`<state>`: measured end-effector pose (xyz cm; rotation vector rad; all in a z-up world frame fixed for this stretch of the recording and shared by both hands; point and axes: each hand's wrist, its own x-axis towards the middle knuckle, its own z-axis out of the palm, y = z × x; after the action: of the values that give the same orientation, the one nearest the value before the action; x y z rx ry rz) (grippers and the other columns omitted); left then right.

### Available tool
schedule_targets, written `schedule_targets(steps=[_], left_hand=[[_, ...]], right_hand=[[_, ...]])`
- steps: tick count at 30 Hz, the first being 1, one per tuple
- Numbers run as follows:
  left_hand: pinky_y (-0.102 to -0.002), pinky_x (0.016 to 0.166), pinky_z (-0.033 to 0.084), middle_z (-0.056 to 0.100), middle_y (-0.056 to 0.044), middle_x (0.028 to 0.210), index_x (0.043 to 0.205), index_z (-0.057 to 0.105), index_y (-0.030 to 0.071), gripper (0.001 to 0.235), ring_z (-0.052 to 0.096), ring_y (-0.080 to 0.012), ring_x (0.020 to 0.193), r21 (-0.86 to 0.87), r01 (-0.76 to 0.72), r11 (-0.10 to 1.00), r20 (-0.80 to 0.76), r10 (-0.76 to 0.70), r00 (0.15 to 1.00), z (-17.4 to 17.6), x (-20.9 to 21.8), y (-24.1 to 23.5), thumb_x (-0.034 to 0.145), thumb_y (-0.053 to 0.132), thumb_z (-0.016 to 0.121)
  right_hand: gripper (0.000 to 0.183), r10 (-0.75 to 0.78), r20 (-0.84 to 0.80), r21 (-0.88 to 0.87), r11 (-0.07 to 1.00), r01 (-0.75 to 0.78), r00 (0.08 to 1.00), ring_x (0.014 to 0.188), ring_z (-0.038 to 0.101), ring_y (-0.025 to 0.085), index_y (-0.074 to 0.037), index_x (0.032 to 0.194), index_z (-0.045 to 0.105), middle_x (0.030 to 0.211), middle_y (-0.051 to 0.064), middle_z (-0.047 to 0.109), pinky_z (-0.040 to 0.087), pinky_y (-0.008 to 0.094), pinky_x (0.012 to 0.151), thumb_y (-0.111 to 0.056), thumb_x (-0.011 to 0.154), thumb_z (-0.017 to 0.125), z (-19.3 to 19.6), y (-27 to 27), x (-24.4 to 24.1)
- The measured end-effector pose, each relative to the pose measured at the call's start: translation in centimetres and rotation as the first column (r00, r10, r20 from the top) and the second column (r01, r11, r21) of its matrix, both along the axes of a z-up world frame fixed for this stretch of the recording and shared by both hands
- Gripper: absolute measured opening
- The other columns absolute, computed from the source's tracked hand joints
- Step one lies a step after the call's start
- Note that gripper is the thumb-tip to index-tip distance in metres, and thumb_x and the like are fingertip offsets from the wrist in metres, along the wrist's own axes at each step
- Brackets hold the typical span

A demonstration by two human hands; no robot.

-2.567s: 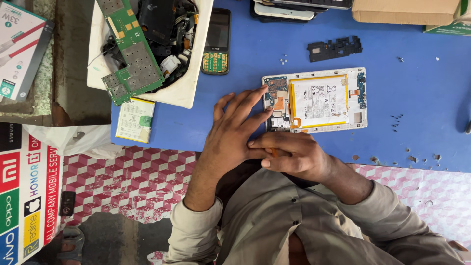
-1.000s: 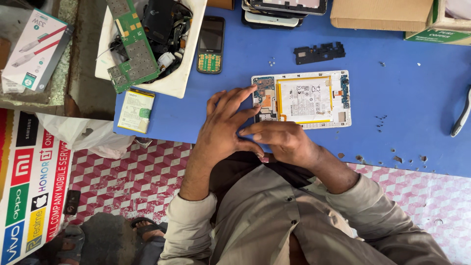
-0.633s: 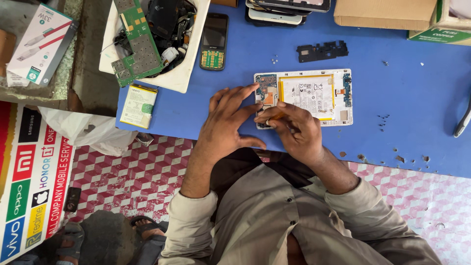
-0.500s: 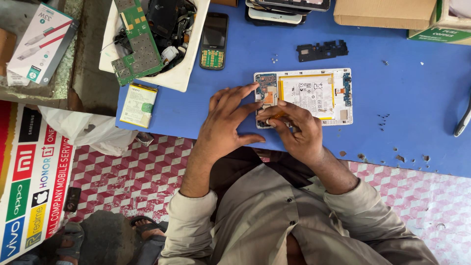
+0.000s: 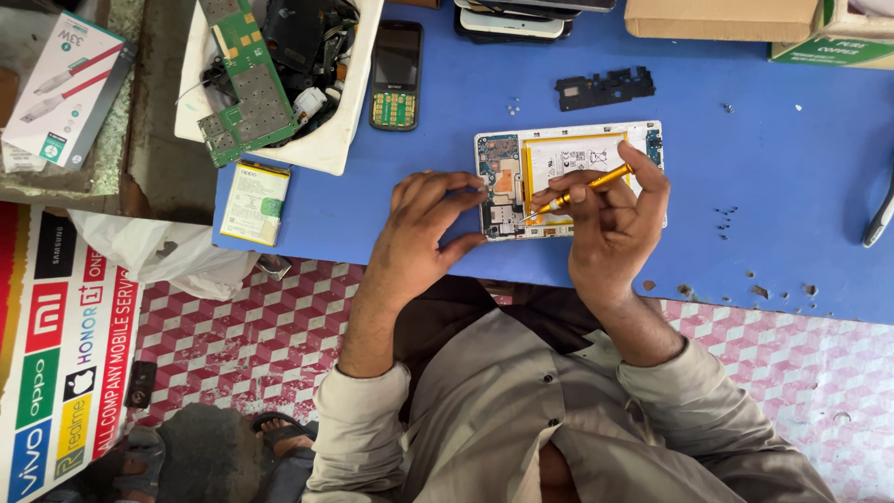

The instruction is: The person uses a yellow screwdriver to remove and reinsert screws on a disassembled tablet lying on a blue workbench. They repeatedly adjust the screwdriver and reposition the tablet while working on the internal components.

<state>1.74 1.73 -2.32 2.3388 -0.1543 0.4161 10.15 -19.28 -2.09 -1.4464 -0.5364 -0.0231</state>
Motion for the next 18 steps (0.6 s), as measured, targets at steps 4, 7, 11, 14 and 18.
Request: schedule_targets(steps=[4,7,11,14,18], left_hand=[[-0.044,0.113,0.041,0.065,0.001,0.135,0.111,0.075,0.011,0.026,0.058,-0.0245,0.127,0.011,-0.001,1.0,0.054,0.0,0.999,0.0,0.1,-0.1,0.085,0.01,0.08],[-0.044,0.113,0.042,0.065,0.001,0.134,0.106,0.075,0.011,0.02,0.059,-0.0248,0.126,0.071,-0.028,0.997,0.085,0.022,0.996,0.4,-0.1,-0.5,0.087,0.006,0.077],[-0.048,0.115,0.043,0.064,-0.002,0.136,0.107,0.075,0.011,0.021,0.059,-0.0253,0.127,0.26,-0.081,0.962,0.094,0.058,0.994,1.2,-1.1,-1.3,0.088,0.005,0.072],[-0.049,0.115,0.042,0.064,-0.002,0.141,0.116,0.074,0.011,0.026,0.059,-0.0233,0.128,0.327,-0.11,0.939,0.093,0.084,0.992,1.4,-1.6,-1.7,0.091,0.006,0.067],[-0.051,0.114,0.042,0.061,-0.002,0.144,0.122,0.071,0.011,0.027,0.057,-0.0239,0.132,0.402,-0.134,0.906,0.064,0.118,0.991,1.5,-1.8,-2.3,0.095,0.012,0.065]], right_hand=[[0.04,0.012,-0.034,0.003,1.0,-0.012,0.999,0.091,0.077,0.028,-0.003,0.148,0.028,0.107,0.023,0.07,0.067,0.036,0.081,0.006,0.118,0.052,0.1,0.0,0.4],[0.042,0.044,-0.041,0.02,0.999,-0.043,0.998,0.09,0.077,0.029,-0.004,0.15,0.028,0.107,0.023,0.07,0.068,0.037,0.082,0.006,0.117,0.052,0.0,0.0,0.5],[0.044,0.059,-0.07,0.034,0.998,-0.057,0.996,0.089,0.076,0.029,-0.004,0.153,0.029,0.106,0.023,0.069,0.067,0.037,0.081,0.006,0.117,0.052,-0.6,-0.2,0.5],[0.043,0.059,-0.079,0.025,0.998,-0.058,0.995,0.089,0.077,0.029,-0.004,0.152,0.029,0.106,0.023,0.07,0.068,0.037,0.08,0.006,0.117,0.051,-1.0,-0.4,0.5],[0.043,0.078,-0.079,0.046,0.996,-0.074,0.994,0.089,0.077,0.029,-0.004,0.152,0.028,0.107,0.022,0.069,0.068,0.038,0.081,0.006,0.117,0.051,-1.2,-0.3,0.4]])
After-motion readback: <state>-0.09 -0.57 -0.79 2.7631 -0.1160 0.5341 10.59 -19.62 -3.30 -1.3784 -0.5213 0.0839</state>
